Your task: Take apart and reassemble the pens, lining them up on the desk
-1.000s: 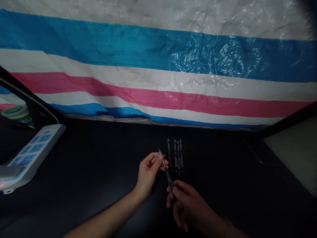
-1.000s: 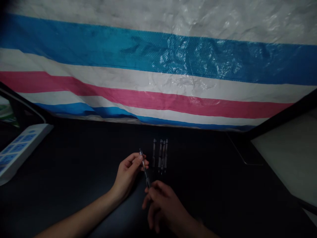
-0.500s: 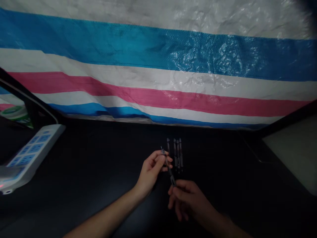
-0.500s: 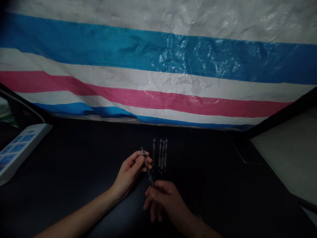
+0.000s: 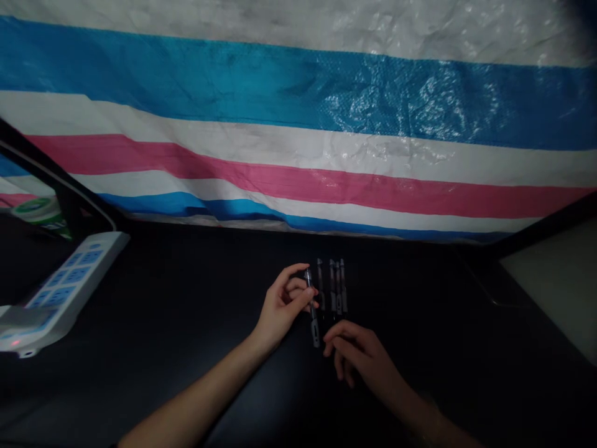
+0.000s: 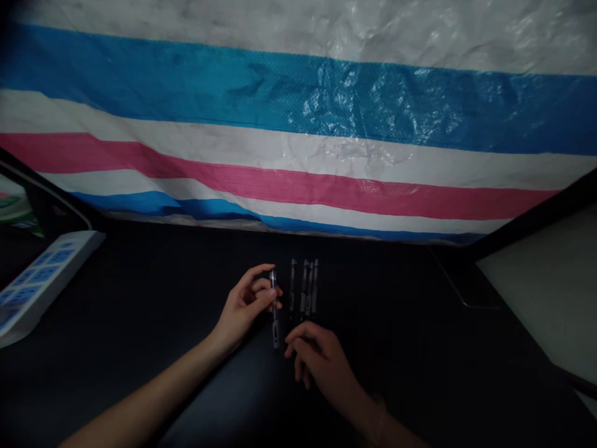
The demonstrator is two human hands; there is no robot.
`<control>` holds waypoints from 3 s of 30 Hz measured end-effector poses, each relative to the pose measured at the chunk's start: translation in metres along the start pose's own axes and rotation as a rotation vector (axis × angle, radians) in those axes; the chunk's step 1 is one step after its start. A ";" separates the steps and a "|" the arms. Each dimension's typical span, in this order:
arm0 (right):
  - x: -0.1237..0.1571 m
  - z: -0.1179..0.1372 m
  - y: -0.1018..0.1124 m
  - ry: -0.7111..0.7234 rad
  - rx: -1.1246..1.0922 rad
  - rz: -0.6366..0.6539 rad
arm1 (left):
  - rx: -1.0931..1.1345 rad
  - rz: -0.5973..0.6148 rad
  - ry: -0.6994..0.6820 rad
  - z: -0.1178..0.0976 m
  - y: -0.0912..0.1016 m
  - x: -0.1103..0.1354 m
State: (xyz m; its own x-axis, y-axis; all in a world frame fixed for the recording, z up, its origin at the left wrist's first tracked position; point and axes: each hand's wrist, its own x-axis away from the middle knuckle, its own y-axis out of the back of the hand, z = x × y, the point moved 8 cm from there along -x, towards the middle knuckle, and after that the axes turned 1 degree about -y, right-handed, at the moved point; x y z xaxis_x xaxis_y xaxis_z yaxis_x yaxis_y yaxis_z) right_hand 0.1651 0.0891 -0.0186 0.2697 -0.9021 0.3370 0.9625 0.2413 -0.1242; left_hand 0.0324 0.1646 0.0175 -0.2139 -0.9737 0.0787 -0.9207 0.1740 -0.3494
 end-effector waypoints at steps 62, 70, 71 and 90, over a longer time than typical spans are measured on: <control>0.001 -0.005 -0.003 -0.004 0.024 0.006 | -0.261 -0.137 -0.162 -0.002 0.026 -0.019; 0.004 -0.004 -0.006 0.000 0.053 0.009 | -0.562 -0.062 -0.317 0.001 0.022 -0.019; 0.004 -0.001 -0.006 0.006 0.078 0.008 | -0.577 -0.039 -0.336 0.000 0.019 -0.018; 0.019 0.059 -0.017 1.068 1.515 -0.228 | -1.165 0.497 -0.527 0.001 -0.029 0.009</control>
State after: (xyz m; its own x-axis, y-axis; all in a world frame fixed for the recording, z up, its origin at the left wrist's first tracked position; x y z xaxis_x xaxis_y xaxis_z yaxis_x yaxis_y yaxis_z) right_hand 0.1556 0.0891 0.0445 0.5947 -0.6281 -0.5019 0.3397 -0.3695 0.8649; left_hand 0.0574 0.1503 0.0269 -0.6914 -0.6678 -0.2755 -0.5794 0.2848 0.7637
